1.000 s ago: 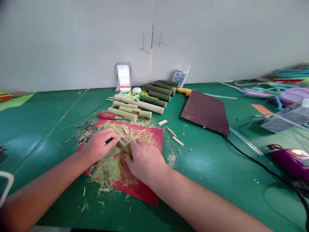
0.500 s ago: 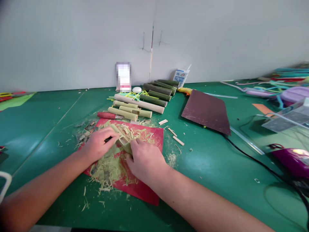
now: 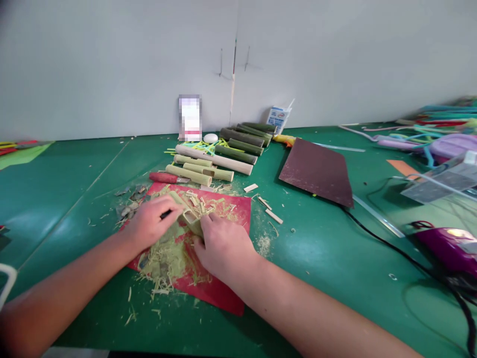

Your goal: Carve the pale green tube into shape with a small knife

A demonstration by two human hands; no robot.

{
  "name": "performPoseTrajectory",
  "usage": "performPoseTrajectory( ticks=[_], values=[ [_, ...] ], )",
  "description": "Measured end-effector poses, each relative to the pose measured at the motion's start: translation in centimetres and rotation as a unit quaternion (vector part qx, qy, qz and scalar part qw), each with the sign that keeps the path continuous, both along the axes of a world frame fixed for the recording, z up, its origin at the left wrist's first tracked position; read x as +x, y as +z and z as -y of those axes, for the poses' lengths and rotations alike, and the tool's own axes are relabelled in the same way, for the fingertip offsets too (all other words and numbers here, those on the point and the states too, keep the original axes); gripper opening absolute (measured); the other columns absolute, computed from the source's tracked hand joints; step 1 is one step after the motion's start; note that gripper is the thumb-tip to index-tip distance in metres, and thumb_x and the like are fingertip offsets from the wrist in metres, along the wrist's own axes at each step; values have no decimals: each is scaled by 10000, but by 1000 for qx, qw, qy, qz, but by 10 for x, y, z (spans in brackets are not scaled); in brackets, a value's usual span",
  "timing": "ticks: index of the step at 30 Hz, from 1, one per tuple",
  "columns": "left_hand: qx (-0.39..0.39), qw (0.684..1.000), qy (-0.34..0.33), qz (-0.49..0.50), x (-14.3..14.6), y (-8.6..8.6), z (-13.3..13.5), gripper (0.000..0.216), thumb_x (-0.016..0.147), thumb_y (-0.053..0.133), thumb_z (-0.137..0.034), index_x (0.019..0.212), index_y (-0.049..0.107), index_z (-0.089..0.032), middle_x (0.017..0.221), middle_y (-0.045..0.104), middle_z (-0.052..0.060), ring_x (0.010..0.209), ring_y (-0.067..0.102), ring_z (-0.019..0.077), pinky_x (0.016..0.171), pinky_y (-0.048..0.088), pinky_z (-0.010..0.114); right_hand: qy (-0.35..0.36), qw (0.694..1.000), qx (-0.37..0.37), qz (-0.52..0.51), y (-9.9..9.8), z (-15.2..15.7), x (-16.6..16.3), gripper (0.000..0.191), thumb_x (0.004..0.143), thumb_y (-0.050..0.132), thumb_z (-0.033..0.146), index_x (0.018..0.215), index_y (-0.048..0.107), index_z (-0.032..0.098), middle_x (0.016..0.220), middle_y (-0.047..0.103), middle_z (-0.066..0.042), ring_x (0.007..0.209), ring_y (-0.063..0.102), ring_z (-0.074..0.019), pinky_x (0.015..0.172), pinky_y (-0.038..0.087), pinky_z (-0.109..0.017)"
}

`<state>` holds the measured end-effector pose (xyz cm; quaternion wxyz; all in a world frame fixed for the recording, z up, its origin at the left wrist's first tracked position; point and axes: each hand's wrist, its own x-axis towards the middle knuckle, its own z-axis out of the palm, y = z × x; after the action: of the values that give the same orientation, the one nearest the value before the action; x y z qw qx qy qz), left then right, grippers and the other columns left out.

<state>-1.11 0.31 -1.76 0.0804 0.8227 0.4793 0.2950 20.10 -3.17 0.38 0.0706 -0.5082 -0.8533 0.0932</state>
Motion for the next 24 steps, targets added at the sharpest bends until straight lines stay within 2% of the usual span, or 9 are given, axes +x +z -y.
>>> performPoseTrajectory(
  ticks=[2, 5, 9, 13, 17, 21, 24],
  values=[
    [-1, 1000, 2, -1, 0, 0, 1, 170, 872, 497, -229, 780, 624, -164, 770, 614, 29, 740, 572, 141, 692, 441, 267, 1, 1000, -1, 1, 0, 0, 0, 131, 803, 492, 315, 817, 528, 190, 806, 599, -21, 646, 540, -132, 500, 252, -270],
    [31, 998, 47, -1, 0, 0, 0, 175, 864, 509, -235, 755, 621, -158, 753, 610, 38, 730, 567, 153, 687, 435, 281, -2, 1000, 2, 2, -1, 0, 0, 142, 808, 484, 322, 820, 527, 188, 810, 596, -23, 656, 546, -141, 507, 256, -275],
    [-4, 1000, -11, -2, 1, 0, 1, 169, 876, 489, -218, 781, 619, -164, 767, 614, 28, 736, 570, 137, 693, 441, 263, 0, 1000, 2, -3, -2, -1, 1, 137, 805, 481, 319, 828, 525, 191, 799, 590, -12, 631, 536, -136, 501, 245, -274],
    [36, 998, 46, 1, -1, -1, 0, 173, 863, 508, -228, 750, 619, -160, 758, 615, 34, 717, 565, 148, 688, 441, 285, -6, 1000, -2, -2, -1, 0, 0, 142, 806, 483, 322, 806, 527, 187, 793, 590, -16, 632, 535, -136, 504, 249, -273],
    [7, 1000, -2, -3, -1, -2, 0, 164, 875, 489, -222, 790, 621, -171, 779, 623, 31, 733, 571, 143, 685, 447, 273, 0, 1000, -2, -2, 0, 0, 0, 130, 804, 488, 311, 806, 529, 188, 793, 593, -20, 631, 533, -129, 501, 247, -271],
    [54, 997, 63, 1, 0, -2, 0, 163, 863, 507, -230, 764, 618, -165, 764, 621, 36, 726, 572, 153, 697, 449, 292, -3, 1000, 9, -5, 1, 1, 1, 147, 808, 472, 323, 797, 530, 188, 789, 590, -19, 633, 533, -133, 502, 246, -271],
    [15, 1000, -3, 2, 2, -1, 2, 151, 874, 490, -212, 813, 622, -172, 792, 626, 35, 749, 579, 145, 700, 458, 277, -5, 1000, 6, -5, 2, 1, 0, 128, 785, 491, 308, 790, 534, 187, 762, 584, -14, 603, 515, -125, 483, 226, -268]
  ],
)
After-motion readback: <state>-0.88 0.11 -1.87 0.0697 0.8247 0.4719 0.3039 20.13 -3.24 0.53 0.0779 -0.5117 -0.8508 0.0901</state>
